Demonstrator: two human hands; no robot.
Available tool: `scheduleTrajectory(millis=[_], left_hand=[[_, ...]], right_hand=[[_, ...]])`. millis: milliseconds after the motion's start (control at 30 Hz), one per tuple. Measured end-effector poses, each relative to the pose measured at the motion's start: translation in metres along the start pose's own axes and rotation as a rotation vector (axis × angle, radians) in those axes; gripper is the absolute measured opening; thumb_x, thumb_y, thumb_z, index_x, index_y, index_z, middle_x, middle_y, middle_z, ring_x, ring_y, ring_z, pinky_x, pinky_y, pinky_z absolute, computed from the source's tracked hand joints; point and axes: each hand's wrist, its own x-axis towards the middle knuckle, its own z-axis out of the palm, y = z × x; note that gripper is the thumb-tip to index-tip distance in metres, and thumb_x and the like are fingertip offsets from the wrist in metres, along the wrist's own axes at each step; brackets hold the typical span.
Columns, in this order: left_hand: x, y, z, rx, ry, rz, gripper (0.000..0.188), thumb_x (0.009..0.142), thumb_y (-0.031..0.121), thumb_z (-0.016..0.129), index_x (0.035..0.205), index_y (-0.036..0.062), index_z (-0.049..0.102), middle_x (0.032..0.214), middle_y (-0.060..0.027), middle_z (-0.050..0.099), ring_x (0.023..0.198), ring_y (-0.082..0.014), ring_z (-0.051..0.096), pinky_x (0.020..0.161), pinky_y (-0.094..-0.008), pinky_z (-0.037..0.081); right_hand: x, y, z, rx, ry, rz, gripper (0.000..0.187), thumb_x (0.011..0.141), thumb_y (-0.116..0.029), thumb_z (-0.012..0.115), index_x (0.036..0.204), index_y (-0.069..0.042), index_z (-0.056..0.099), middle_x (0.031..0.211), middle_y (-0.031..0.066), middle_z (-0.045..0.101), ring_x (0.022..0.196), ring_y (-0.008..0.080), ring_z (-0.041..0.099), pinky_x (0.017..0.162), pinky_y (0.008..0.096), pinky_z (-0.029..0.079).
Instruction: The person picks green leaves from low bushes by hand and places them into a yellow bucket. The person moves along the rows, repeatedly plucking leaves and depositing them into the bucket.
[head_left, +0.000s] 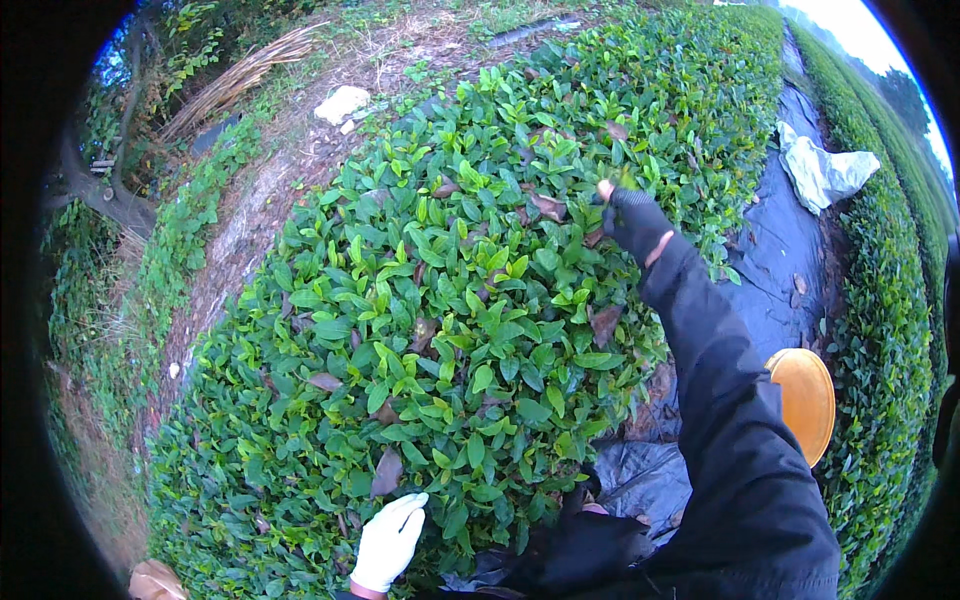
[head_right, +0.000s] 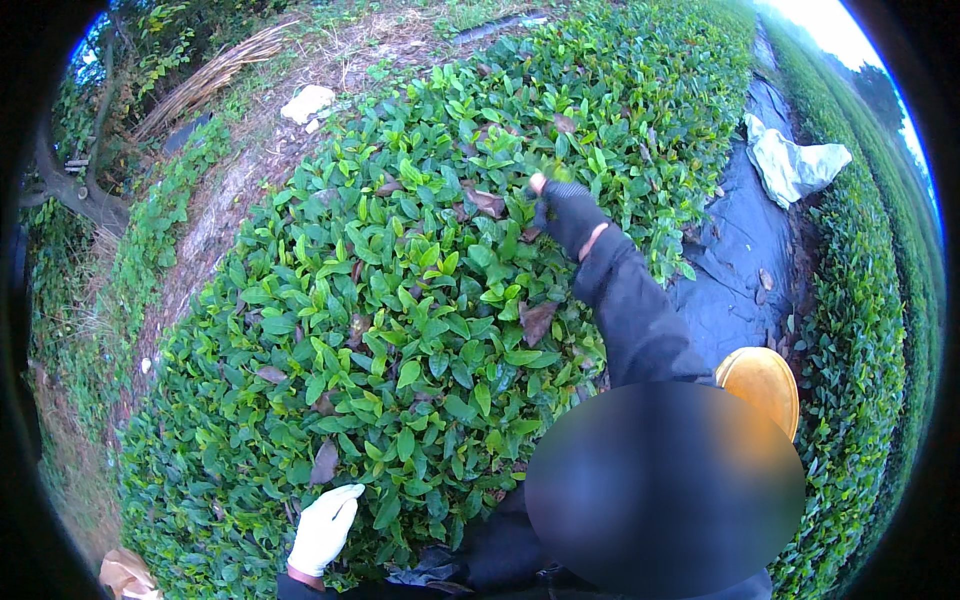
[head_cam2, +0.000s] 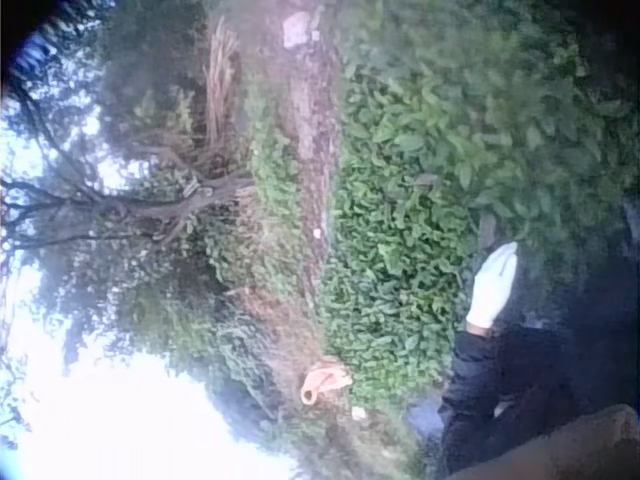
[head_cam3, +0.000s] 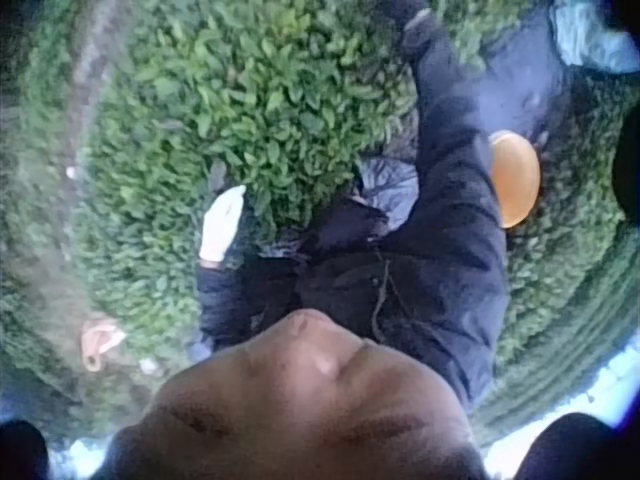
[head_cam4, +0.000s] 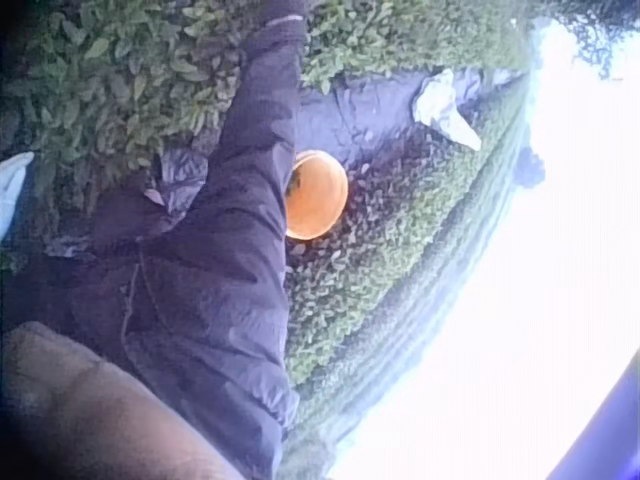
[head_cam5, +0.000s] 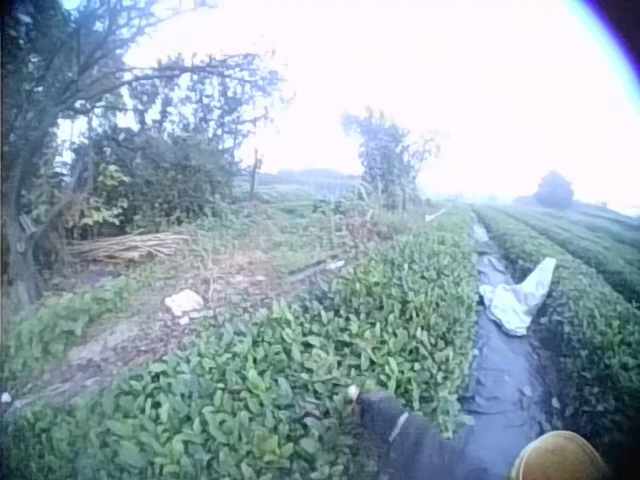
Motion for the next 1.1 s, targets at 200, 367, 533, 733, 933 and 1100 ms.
scheduleTrajectory(millis=[200, 367, 533, 733, 933, 1100], left_hand=[[0.001, 0.017, -0.005, -0.016, -0.041, -0.091, 0.027, 0.091, 0.020, 0.055, 0.109, 0.0032, 0.066, 0.111, -0.0130, 0.065, 0.104, -0.0255, 0.062, 0.092, -0.0323, 0.046], [0.004, 0.014, -0.002, 0.003, -0.040, -0.093, 0.027, 0.091, 0.020, 0.055, 0.108, 0.0023, 0.066, 0.110, -0.0138, 0.065, 0.103, -0.0265, 0.062, 0.091, -0.0325, 0.047], [0.013, 0.005, 0.005, 0.021, -0.055, -0.067, 0.027, 0.091, 0.019, 0.055, 0.108, 0.0010, 0.066, 0.108, -0.0150, 0.066, 0.102, -0.0273, 0.062, 0.091, -0.0329, 0.047], [0.007, 0.011, -0.002, 0.011, -0.030, -0.082, 0.027, 0.091, 0.020, 0.055, 0.107, 0.0013, 0.066, 0.108, -0.0149, 0.066, 0.102, -0.0269, 0.062, 0.090, -0.0329, 0.047], [0.011, 0.011, 0.002, 0.004, -0.052, -0.086, 0.027, 0.091, 0.021, 0.056, 0.108, 0.0023, 0.066, 0.109, -0.0142, 0.066, 0.102, -0.0264, 0.062, 0.090, -0.0325, 0.047], [0.007, 0.009, 0.001, -0.002, -0.051, -0.110, 0.027, 0.091, 0.021, 0.055, 0.108, 0.0024, 0.066, 0.108, -0.0144, 0.066, 0.103, -0.0270, 0.062, 0.090, -0.0328, 0.047]], right_hand=[[0.080, 0.013, -0.021, 0.055, 0.175, -0.037, 0.024, 0.085, -0.020, 0.068, 0.103, -0.007, 0.058, 0.089, 0.0059, 0.058, 0.078, 0.0189, 0.060, 0.069, 0.0351, 0.055], [0.128, 0.035, -0.012, -0.576, 0.045, -0.312, 0.029, 0.085, -0.018, 0.061, 0.110, -0.004, 0.059, 0.095, 0.0128, 0.065, 0.079, 0.0237, 0.066, 0.064, 0.0364, 0.054], [0.128, 0.042, -0.025, -0.675, 0.164, -0.247, 0.032, 0.082, -0.027, 0.067, 0.104, -0.005, 0.061, 0.090, 0.0113, 0.065, 0.078, 0.0195, 0.063, 0.067, 0.0359, 0.049], [-0.037, 0.005, 0.037, -0.225, -0.274, 0.129, 0.028, 0.081, -0.029, 0.072, 0.100, -0.011, 0.063, 0.088, 0.0036, 0.059, 0.076, 0.0126, 0.053, 0.064, 0.0302, 0.045], [0.065, 0.002, -0.001, 0.261, 0.099, -0.005, 0.021, 0.086, -0.027, 0.067, 0.086, -0.008, 0.059, 0.082, 0.0020, 0.055, 0.072, 0.0144, 0.053, 0.059, 0.0279, 0.046], [0.134, 0.017, 0.011, -0.154, 0.074, -0.131, 0.016, 0.088, -0.019, 0.061, 0.094, -0.005, 0.059, 0.084, 0.0082, 0.061, 0.075, 0.0207, 0.062, 0.062, 0.0369, 0.055]])
